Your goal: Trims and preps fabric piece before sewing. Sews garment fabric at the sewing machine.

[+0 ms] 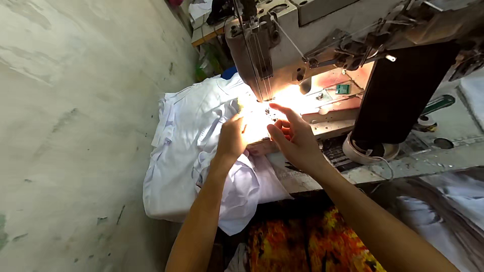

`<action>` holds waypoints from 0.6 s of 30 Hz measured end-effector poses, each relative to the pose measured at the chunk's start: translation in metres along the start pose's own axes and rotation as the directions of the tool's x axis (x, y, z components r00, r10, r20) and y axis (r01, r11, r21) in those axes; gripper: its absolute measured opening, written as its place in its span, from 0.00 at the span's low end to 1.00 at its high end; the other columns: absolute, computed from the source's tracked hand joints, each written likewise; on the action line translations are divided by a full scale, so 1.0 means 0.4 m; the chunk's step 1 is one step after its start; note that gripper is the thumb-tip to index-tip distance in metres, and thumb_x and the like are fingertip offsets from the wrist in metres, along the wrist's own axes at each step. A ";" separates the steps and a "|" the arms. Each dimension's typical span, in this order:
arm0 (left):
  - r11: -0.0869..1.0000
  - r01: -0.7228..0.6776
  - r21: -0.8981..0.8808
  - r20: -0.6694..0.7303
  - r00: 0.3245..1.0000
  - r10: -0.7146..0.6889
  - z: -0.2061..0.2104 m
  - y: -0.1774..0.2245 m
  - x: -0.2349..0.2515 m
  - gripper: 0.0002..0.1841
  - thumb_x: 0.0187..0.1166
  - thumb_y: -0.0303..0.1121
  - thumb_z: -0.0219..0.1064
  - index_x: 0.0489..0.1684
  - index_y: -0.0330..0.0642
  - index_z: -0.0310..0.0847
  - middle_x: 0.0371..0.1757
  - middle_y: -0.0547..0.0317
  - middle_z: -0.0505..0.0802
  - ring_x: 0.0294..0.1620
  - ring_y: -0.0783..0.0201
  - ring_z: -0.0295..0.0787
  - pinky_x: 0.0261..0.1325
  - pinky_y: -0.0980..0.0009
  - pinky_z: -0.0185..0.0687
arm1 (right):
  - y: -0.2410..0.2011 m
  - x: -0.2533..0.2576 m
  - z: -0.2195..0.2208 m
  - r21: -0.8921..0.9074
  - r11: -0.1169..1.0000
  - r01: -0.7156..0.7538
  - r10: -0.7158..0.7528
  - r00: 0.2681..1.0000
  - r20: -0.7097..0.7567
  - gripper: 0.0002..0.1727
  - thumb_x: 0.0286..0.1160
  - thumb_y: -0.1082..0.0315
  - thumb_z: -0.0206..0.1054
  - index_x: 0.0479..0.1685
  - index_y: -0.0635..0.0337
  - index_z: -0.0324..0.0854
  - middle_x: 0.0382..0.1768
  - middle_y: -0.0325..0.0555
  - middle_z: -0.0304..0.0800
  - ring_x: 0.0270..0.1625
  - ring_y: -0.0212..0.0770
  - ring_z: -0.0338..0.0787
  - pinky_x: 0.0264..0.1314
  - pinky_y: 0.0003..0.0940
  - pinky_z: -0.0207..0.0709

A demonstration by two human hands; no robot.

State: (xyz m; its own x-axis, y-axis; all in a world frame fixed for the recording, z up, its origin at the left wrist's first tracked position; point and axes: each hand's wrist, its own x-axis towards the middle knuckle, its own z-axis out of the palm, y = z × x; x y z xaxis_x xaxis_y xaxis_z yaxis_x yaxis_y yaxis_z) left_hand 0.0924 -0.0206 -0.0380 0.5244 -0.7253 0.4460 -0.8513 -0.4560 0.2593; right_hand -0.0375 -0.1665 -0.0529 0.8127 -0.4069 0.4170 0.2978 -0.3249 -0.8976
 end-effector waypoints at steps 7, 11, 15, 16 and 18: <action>0.995 0.100 0.016 0.000 0.995 -0.100 -0.015 -0.043 0.040 0.14 0.80 0.33 0.66 0.56 0.40 0.93 0.65 0.44 0.91 0.71 0.41 0.81 0.73 0.43 0.72 | 0.159 -0.256 -0.106 -0.454 0.876 0.162 -0.186 0.983 -0.009 0.18 0.84 0.66 0.61 0.66 0.65 0.84 0.28 0.46 0.89 0.26 0.35 0.84 0.31 0.29 0.81; 0.995 0.098 -0.025 0.261 0.961 -0.089 0.013 -0.058 0.094 0.22 0.72 0.33 0.71 0.67 0.47 0.89 0.87 0.43 0.73 0.91 0.32 0.50 0.80 0.27 0.49 | 0.202 -0.310 -0.125 -0.612 0.752 0.243 -0.289 0.957 0.025 0.12 0.82 0.64 0.65 0.48 0.60 0.93 0.38 0.52 0.89 0.45 0.46 0.87 0.51 0.34 0.80; 0.966 0.107 -0.236 0.170 0.983 -0.067 0.051 -0.093 0.124 0.10 0.68 0.35 0.77 0.41 0.41 0.95 0.74 0.44 0.87 0.85 0.41 0.67 0.82 0.40 0.58 | 0.205 -0.310 -0.126 -0.589 0.764 0.264 -0.336 0.942 -0.014 0.11 0.82 0.65 0.66 0.51 0.60 0.89 0.42 0.52 0.86 0.50 0.43 0.84 0.59 0.30 0.76; 0.973 0.052 -0.226 0.146 0.989 -0.019 0.051 -0.090 0.132 0.07 0.67 0.33 0.76 0.37 0.41 0.95 0.70 0.46 0.90 0.83 0.42 0.70 0.80 0.41 0.61 | 0.206 -0.315 -0.126 -0.607 0.751 0.258 -0.339 0.940 -0.020 0.10 0.82 0.66 0.65 0.52 0.59 0.88 0.44 0.51 0.86 0.52 0.43 0.83 0.61 0.30 0.75; 0.985 -0.123 -0.123 0.167 0.976 0.142 0.038 -0.073 0.149 0.05 0.72 0.28 0.71 0.37 0.39 0.93 0.63 0.48 0.92 0.79 0.39 0.74 0.75 0.37 0.64 | 0.210 -0.322 -0.121 -0.653 0.707 0.271 -0.364 0.931 -0.007 0.10 0.81 0.67 0.64 0.52 0.59 0.87 0.47 0.50 0.86 0.53 0.44 0.83 0.63 0.32 0.74</action>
State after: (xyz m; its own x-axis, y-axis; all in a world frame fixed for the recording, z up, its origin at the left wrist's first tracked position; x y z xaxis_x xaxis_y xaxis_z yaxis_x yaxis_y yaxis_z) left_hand 0.1487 -0.0583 -0.0322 0.3930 -0.8585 0.3294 -0.9046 -0.2966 0.3061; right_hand -0.1416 -0.1827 -0.1751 0.6453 -0.2663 0.7160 0.1039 -0.8979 -0.4277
